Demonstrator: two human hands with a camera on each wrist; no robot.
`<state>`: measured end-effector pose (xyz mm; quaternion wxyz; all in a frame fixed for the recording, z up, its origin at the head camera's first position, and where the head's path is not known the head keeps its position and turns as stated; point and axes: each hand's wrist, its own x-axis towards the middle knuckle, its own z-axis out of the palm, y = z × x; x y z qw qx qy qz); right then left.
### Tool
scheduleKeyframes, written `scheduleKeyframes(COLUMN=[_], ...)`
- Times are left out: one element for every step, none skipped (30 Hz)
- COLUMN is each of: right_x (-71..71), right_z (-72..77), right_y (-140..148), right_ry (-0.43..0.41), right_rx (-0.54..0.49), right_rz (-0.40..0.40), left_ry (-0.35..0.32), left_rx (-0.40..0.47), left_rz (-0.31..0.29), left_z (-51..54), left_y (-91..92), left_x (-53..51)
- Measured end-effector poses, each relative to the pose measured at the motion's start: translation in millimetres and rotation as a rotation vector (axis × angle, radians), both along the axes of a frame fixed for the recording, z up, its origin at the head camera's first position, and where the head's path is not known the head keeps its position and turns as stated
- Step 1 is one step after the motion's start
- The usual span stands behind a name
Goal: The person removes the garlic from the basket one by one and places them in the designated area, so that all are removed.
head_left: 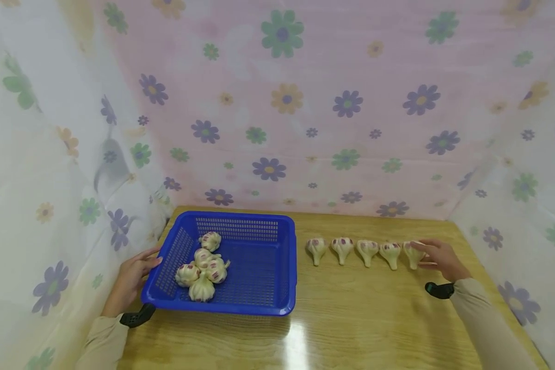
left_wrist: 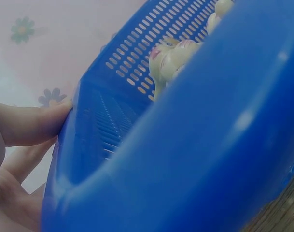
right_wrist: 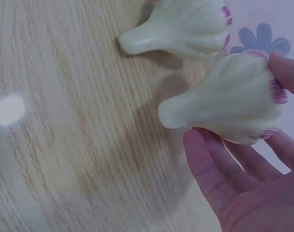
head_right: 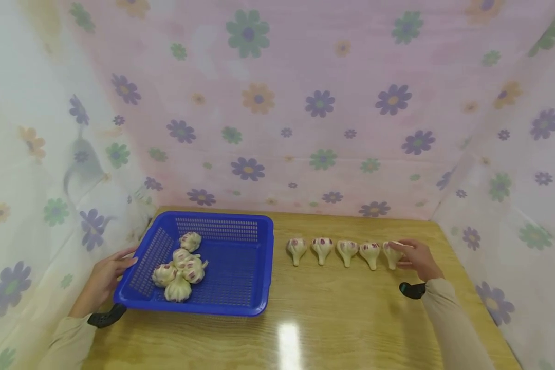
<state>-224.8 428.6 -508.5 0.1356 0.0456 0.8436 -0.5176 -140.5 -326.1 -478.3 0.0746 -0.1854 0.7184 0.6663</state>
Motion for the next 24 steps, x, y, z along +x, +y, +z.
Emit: scheduleKeyframes(right_x=[-1.9,-3.4,-3.7,-3.7,-4.1,-4.4,-5.2,-5.9,-7.1,-7.1,-7.2,-7.2,-6.9,-6.3,-5.6,-4.7,-3.8,-2.8,-1.8,-0.9,-0.2,0.3,0.5,0.6], right_z=[-2.5,-4.2,-6.3,-7.7,-8.9,-9.7,-10.6,-11.3,-12.2,-12.9,-13.5,-14.0,-14.4,-14.6,-14.7,-14.3,-13.6,-13.0,-12.2,-11.3,-10.7,-9.7,-8.7,-7.5], right_y=[0.0,-0.5,-0.9,-1.7,-2.4,-3.2,-3.8,-4.6,-5.3,-5.5,-5.8,-5.9,-6.2,-6.5,-6.6,-6.7,-6.8,-6.9,-7.0,-7.0,-6.9,-6.9,-6.8,-6.7], right_ry=[-0.01,-0.018,-0.022,-0.022,-0.019,-0.013,-0.008,-0.001,0.007,0.016,0.023,0.027,0.031,0.034,0.035,0.038,0.037,0.037,0.037,0.037,0.038,0.038,0.036,0.033], right_rx=[0.011,0.019,0.021,0.025,0.026,0.026,0.027,0.032,0.039,0.046,0.053,0.058,0.061,0.065,0.069,0.073,0.078,0.081,0.085,0.087,0.089,0.088,0.089,0.088], right_rz=[-0.015,-0.028,-0.045,-0.054,-0.067,-0.078,-0.089,-0.094,-0.1,-0.103,-0.108,-0.109,-0.111,-0.11,-0.11,-0.104,-0.099,-0.095,-0.09,-0.085,-0.077,-0.071,-0.063,-0.06], left_ry=[0.003,0.005,0.007,0.009,0.012,0.014,0.016,0.017,0.017,0.016,0.014,0.012,0.011,0.008,0.007,0.009,0.01,0.011,0.011,0.013,0.015,0.015,0.016,0.017], left_rx=[0.0,0.0,0.0,0.006,0.01,0.013,0.016,0.018,0.016,0.014,0.007,0.001,-0.005,-0.01,-0.015,-0.016,-0.017,-0.016,-0.013,-0.008,-0.004,0.0,0.003,0.008], left_rz=[0.004,0.007,0.007,0.008,0.008,0.007,0.007,0.007,0.008,0.007,0.007,0.007,0.006,0.007,0.006,0.006,0.004,0.004,0.004,0.005,0.006,0.008,0.008,0.01], left_z=[-0.4,-0.9,-0.4,0.0,0.3,0.5,0.5,0.8,1.1,0.8,0.5,0.3,0.1,0.2,0.2,0.3,0.5,0.6,0.7,0.7,0.6,0.5,0.2,-0.1], left_y=[0.3,0.6,0.9,1.0,1.2,1.2,1.1,1.0,0.8,1.0,1.1,1.1,1.2,1.2,1.3,1.3,1.4,1.4,1.4,1.5,1.4,1.3,1.1,0.7], left_x=[0.3,0.7,0.1,-0.2,-0.5,-0.5,-0.5,-0.3,0.0,0.3,0.5,0.8,0.8,0.8,0.6,0.5,0.4,0.4,0.4,0.5,0.7,1.0,1.3,1.7])
